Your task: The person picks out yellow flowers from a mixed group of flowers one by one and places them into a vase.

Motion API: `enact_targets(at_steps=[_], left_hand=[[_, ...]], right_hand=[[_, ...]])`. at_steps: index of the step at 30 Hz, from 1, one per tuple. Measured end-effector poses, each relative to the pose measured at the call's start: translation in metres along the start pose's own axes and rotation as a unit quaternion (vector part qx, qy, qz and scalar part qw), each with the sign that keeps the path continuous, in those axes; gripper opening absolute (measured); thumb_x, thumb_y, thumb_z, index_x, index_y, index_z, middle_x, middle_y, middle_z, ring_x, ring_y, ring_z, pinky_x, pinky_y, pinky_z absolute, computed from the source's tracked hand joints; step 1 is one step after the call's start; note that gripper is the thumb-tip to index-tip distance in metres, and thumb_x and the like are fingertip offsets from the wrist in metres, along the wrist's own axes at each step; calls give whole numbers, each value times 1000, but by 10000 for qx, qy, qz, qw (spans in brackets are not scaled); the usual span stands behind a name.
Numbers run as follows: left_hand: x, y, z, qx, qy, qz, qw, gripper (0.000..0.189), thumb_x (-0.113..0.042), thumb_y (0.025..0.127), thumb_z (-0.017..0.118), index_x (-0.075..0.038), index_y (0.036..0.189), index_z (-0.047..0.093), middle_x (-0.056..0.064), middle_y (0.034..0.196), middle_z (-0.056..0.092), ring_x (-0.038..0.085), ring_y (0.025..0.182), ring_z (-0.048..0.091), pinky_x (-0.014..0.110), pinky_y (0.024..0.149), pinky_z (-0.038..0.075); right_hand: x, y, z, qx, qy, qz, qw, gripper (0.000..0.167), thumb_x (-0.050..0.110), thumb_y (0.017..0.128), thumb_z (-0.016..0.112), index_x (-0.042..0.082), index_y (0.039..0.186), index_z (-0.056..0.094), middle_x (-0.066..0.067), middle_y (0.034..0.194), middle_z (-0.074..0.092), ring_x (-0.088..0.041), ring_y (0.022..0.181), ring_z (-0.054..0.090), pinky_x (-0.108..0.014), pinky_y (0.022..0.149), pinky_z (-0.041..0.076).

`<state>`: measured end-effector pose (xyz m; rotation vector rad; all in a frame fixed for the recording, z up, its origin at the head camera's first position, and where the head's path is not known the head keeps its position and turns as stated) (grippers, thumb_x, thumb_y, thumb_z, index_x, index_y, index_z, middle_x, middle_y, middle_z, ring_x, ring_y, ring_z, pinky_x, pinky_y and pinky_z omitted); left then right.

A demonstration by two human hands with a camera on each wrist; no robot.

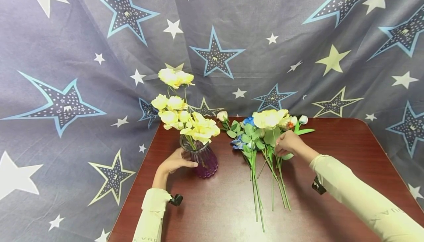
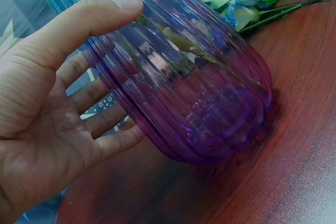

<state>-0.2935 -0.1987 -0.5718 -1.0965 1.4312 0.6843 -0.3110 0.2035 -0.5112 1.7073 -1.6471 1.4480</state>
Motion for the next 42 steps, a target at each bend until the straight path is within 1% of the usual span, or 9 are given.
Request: enact_targets(at_steps=[8, 13, 21, 26, 29, 32, 33, 37, 42], left_hand=[[-1, -1, 1, 6, 8, -68, 10000, 92, -8, 77, 88, -6, 154, 39, 18, 161, 39, 43, 148, 36, 55, 119, 37], [1, 0, 0, 18, 23, -80, 10000, 93, -8, 77, 88, -6, 155, 38, 18, 162, 36, 44, 148, 35, 55, 118, 38], [1, 0, 1, 46, 15, -20, 10000, 92, -7, 78, 88, -5, 155, 37, 19, 162, 36, 44, 148, 35, 56, 118, 37], [0, 0, 1, 53, 5, 3, 10000, 92, -6, 78, 87, -5, 155, 37, 18, 162, 36, 44, 148, 35, 56, 118, 37], [0, 0, 1, 48, 4, 10, 10000, 91, -6, 78, 87, -5, 155, 37, 19, 161, 37, 44, 148, 36, 56, 118, 37], [0, -1, 1, 42, 3, -4, 10000, 91, -6, 78, 87, -5, 155, 38, 19, 161, 38, 44, 148, 36, 56, 118, 38], [0, -1, 1, 43, 8, -5, 10000, 91, -6, 78, 87, -5, 155, 38, 19, 161, 38, 44, 148, 37, 56, 118, 38], [1, 0, 1, 44, 17, 7, 10000, 90, -7, 78, 87, -6, 154, 39, 19, 160, 39, 44, 147, 38, 55, 117, 39], [0, -1, 1, 30, 1, 28, 10000, 90, -9, 77, 88, -6, 154, 40, 19, 158, 42, 43, 147, 39, 55, 118, 38]], right_hand=[[10, -2, -12, -29, -230, 73, 9997, 7, -3, 88, 69, -9, 90, 66, -11, 77, 75, -21, 70, 74, -32, 66, 63], [15, -3, -14, -13, -82, -13, 10000, 7, -5, 88, 70, -10, 89, 65, -10, 77, 75, -20, 69, 74, -31, 65, 63], [26, -4, -19, -48, -12, -211, 9998, 4, -8, 89, 63, -9, 88, 66, -12, 80, 76, -16, 69, 73, -27, 64, 62], [35, -7, -25, -133, -28, -317, 9994, 8, -7, 91, 64, -13, 95, 65, -13, 82, 77, -17, 71, 74, -28, 67, 63], [43, -9, -28, -188, -59, -444, 9988, 7, -7, 92, 64, -13, 95, 66, -12, 81, 77, -17, 73, 74, -27, 67, 63], [51, -12, -30, -261, -47, -581, 9980, 5, -7, 91, 64, -7, 89, 68, -9, 79, 76, -14, 72, 73, -26, 66, 62], [53, -13, -32, -296, -36, -612, 9977, 9, -8, 91, 65, -3, 86, 69, -7, 79, 75, -13, 71, 72, -26, 66, 62], [64, -18, -35, -391, -26, -733, 9965, 4, -9, 91, 64, -10, 94, 67, -5, 79, 75, -11, 69, 71, -27, 66, 62], [75, -22, -40, -568, -127, -827, 9949, 17, -8, 92, 66, -18, 104, 63, -8, 82, 77, -10, 70, 72, -27, 66, 62]])
Point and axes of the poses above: each hand's wrist, its own y-axis towards the middle knuckle, its own z-axis out of the palm, x = y × z, the point moved 9 cm from there along y, towards the middle knuckle
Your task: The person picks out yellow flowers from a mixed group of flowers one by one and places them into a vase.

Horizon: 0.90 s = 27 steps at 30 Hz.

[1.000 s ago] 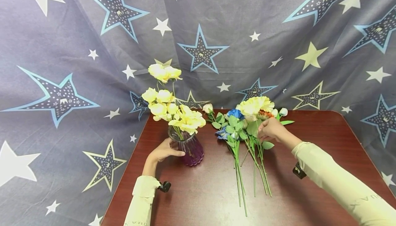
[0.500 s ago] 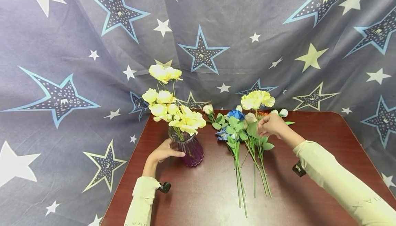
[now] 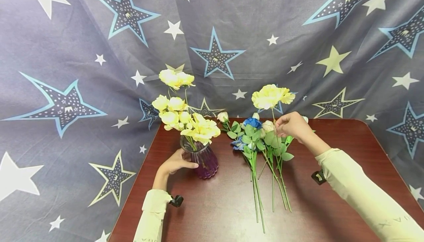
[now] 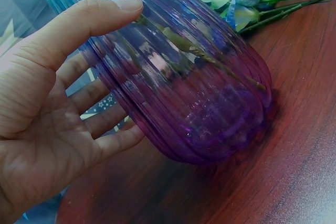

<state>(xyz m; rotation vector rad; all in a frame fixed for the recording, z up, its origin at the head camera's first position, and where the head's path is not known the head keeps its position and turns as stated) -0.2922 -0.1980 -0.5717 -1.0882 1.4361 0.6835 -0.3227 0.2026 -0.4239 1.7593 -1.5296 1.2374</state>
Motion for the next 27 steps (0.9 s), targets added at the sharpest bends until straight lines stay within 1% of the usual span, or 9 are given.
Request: enact_targets(at_steps=[3, 6, 9, 13, 16, 19, 22, 27], left_hand=[[0, 0, 0, -2, -21, 12, 10000, 91, -8, 77, 89, -7, 154, 41, 19, 158, 42, 43, 147, 39, 55, 118, 38], [0, 1, 0, 14, -32, 29, 10000, 90, -8, 77, 88, -7, 153, 41, 18, 158, 43, 43, 147, 39, 55, 118, 38], [1, 2, 0, 32, -34, 49, 10000, 90, -7, 77, 88, -7, 153, 41, 18, 158, 43, 42, 147, 39, 55, 117, 38], [2, 2, -1, 38, -30, 80, 10000, 89, -7, 77, 88, -6, 153, 41, 19, 157, 44, 42, 146, 40, 55, 117, 39], [2, 2, 0, 49, -35, 85, 9999, 89, -7, 77, 88, -6, 153, 42, 18, 157, 44, 42, 146, 40, 55, 118, 38], [1, 2, 0, 71, -27, 104, 9999, 89, -7, 77, 88, -6, 153, 42, 18, 157, 45, 41, 146, 40, 55, 118, 38], [1, 2, 0, 75, -21, 115, 9999, 88, -6, 77, 88, -6, 153, 42, 18, 156, 45, 41, 146, 41, 54, 119, 37], [1, 2, 1, 69, -29, 103, 9999, 89, -6, 77, 88, -6, 153, 42, 18, 156, 45, 40, 146, 41, 54, 118, 37]], right_hand=[[8, -2, -4, -108, -83, -114, 9998, 18, -5, 92, 67, -18, 104, 64, -9, 84, 77, -10, 71, 72, -27, 66, 62], [16, -6, -7, -199, -211, -209, 9994, 21, -1, 93, 69, -17, 106, 65, -5, 83, 77, -9, 72, 71, -25, 67, 62], [24, -9, -10, -270, -169, -260, 9992, 21, 0, 93, 69, -17, 106, 65, -1, 80, 76, -8, 72, 71, -25, 68, 62], [36, -13, -16, -466, -218, -405, 9979, 18, -2, 93, 67, -16, 104, 66, 1, 77, 74, -6, 69, 68, -25, 64, 60], [45, -15, -21, -645, -392, -523, 9958, 17, -2, 93, 67, -15, 103, 67, 2, 75, 73, -5, 64, 63, -24, 59, 56], [51, -16, -23, -695, -338, -560, 9954, 20, 0, 93, 69, -15, 107, 67, 4, 75, 73, -4, 63, 64, -24, 58, 56], [56, -18, -24, -694, -237, -576, 9956, 23, 3, 94, 71, -14, 109, 67, 6, 75, 74, -3, 64, 66, -23, 60, 58], [70, -23, -25, -757, -382, -723, 9938, 23, 9, 94, 73, -10, 107, 70, 6, 79, 77, 0, 69, 68, -20, 63, 57]])
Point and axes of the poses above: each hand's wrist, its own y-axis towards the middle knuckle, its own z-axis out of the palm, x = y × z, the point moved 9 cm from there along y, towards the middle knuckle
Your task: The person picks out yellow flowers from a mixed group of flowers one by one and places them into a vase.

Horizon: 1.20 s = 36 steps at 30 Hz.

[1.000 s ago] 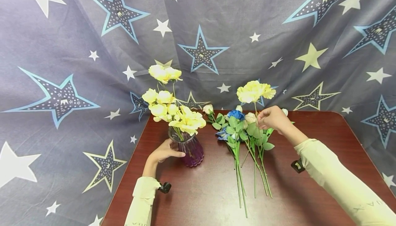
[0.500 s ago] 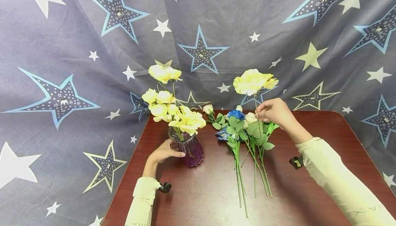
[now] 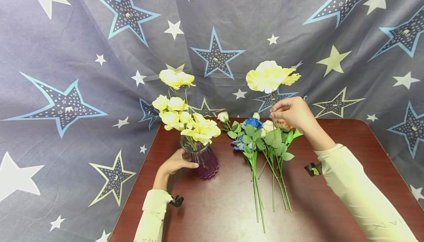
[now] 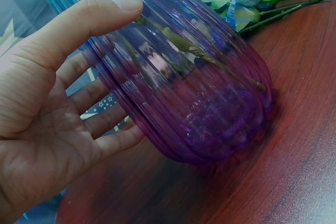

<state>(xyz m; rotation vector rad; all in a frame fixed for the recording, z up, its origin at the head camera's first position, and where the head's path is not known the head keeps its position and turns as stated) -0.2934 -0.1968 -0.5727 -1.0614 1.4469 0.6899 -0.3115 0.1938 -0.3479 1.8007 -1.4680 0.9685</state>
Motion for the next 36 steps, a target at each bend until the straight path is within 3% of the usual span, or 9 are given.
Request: enact_targets(at_steps=[17, 23, 29, 36], left_hand=[[-5, -2, 1, 9, 17, -45, 10000, 91, -6, 77, 88, -6, 154, 40, 19, 158, 42, 41, 147, 39, 54, 118, 38], [-5, -2, 2, 48, -52, -12, 10000, 89, -6, 77, 88, -5, 153, 41, 19, 156, 45, 41, 146, 41, 53, 117, 40], [-4, -2, 1, 28, -13, 4, 10000, 89, -8, 78, 88, -5, 153, 41, 20, 157, 43, 43, 146, 40, 54, 117, 40], [-4, -1, 2, 57, -68, 13, 10000, 89, -5, 77, 87, -7, 153, 41, 18, 157, 44, 39, 147, 40, 52, 119, 38]], right_hand=[[45, -3, 1, -246, 114, -489, 9984, 20, 13, 93, 76, -3, 106, 74, 4, 82, 79, -8, 72, 74, -23, 69, 61], [53, -3, 1, -352, 124, -463, 9982, 20, 18, 92, 77, 3, 105, 76, 9, 82, 78, -5, 73, 72, -22, 68, 60], [60, -2, 4, -383, 291, -741, 9961, 22, 17, 91, 79, 1, 106, 76, 13, 82, 77, -3, 77, 73, -18, 69, 58], [66, -5, 8, -745, 513, -761, 9930, 27, 22, 88, 82, 2, 105, 77, 11, 82, 78, -5, 77, 74, -18, 71, 57]])
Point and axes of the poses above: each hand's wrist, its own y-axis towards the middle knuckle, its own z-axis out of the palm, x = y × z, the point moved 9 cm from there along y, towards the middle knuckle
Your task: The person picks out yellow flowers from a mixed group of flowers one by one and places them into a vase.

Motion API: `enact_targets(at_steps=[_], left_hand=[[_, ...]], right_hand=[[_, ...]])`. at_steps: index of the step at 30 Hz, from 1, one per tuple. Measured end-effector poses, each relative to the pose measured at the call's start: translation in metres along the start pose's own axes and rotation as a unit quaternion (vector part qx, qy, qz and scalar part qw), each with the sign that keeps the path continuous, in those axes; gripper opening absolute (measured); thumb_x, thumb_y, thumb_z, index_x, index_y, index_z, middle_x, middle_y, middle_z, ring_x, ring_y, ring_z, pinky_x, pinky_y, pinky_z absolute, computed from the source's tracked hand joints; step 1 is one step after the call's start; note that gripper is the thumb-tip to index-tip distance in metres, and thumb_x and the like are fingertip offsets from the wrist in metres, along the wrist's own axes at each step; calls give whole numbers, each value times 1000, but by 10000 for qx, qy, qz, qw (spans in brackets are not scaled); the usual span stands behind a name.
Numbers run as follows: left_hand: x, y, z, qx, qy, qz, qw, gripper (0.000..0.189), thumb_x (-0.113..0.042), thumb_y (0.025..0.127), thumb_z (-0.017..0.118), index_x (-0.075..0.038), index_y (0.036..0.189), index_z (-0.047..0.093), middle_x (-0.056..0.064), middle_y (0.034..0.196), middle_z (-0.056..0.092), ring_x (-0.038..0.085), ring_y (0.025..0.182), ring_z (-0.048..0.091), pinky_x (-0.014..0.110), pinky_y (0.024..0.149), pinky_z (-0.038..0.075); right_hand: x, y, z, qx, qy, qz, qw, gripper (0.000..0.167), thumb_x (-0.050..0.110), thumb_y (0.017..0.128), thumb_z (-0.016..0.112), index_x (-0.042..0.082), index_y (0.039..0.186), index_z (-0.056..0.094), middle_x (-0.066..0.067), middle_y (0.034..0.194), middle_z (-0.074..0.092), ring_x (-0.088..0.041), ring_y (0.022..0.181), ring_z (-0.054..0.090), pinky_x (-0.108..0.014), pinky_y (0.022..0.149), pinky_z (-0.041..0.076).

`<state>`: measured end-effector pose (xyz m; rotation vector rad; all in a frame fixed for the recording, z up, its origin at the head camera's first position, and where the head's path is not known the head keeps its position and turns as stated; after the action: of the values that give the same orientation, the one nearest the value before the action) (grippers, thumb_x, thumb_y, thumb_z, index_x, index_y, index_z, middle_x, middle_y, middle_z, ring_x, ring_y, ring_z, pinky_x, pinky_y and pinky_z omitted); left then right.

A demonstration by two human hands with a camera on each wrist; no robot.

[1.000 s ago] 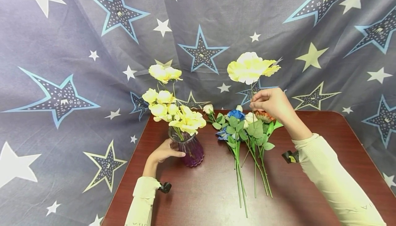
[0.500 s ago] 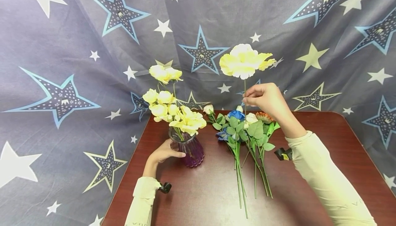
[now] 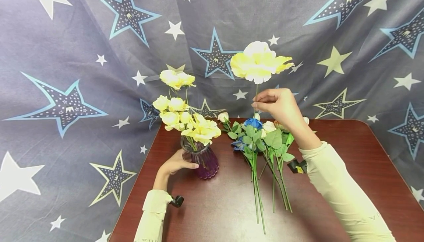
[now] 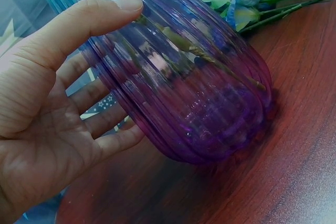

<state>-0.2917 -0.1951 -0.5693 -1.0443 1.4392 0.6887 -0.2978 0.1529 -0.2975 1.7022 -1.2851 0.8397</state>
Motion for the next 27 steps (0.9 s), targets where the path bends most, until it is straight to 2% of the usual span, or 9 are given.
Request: enact_targets(at_steps=[7, 13, 27], left_hand=[[0, 0, 0, 8, -5, 46, 10000, 89, -6, 77, 88, -6, 153, 41, 18, 157, 44, 39, 146, 41, 52, 119, 37], [0, 0, 0, -8, 0, 30, 10000, 89, -5, 76, 88, -5, 152, 42, 19, 156, 45, 39, 146, 41, 52, 120, 35], [1, 0, 0, -16, 54, 46, 10000, 88, -5, 77, 87, -6, 153, 42, 18, 157, 45, 39, 146, 41, 52, 119, 36]], right_hand=[[14, -4, 3, -302, 388, -496, 9976, 25, 21, 89, 81, 1, 103, 77, 9, 88, 79, -8, 79, 75, -20, 71, 60], [20, -7, 5, -468, 673, -724, 9940, 21, 19, 89, 80, 2, 103, 77, 5, 89, 80, -8, 78, 75, -19, 72, 59], [39, -3, 31, -174, 1240, -959, 9875, 19, 14, 89, 80, -1, 100, 77, 4, 88, 79, -12, 81, 76, -22, 77, 61]])
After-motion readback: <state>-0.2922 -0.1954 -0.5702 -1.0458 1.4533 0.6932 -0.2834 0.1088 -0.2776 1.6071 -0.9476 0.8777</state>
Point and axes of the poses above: each hand's wrist, its own y-axis towards the middle knuckle, its own z-axis out of the palm, x = y × z, the point moved 9 cm from there along y, towards the middle knuckle
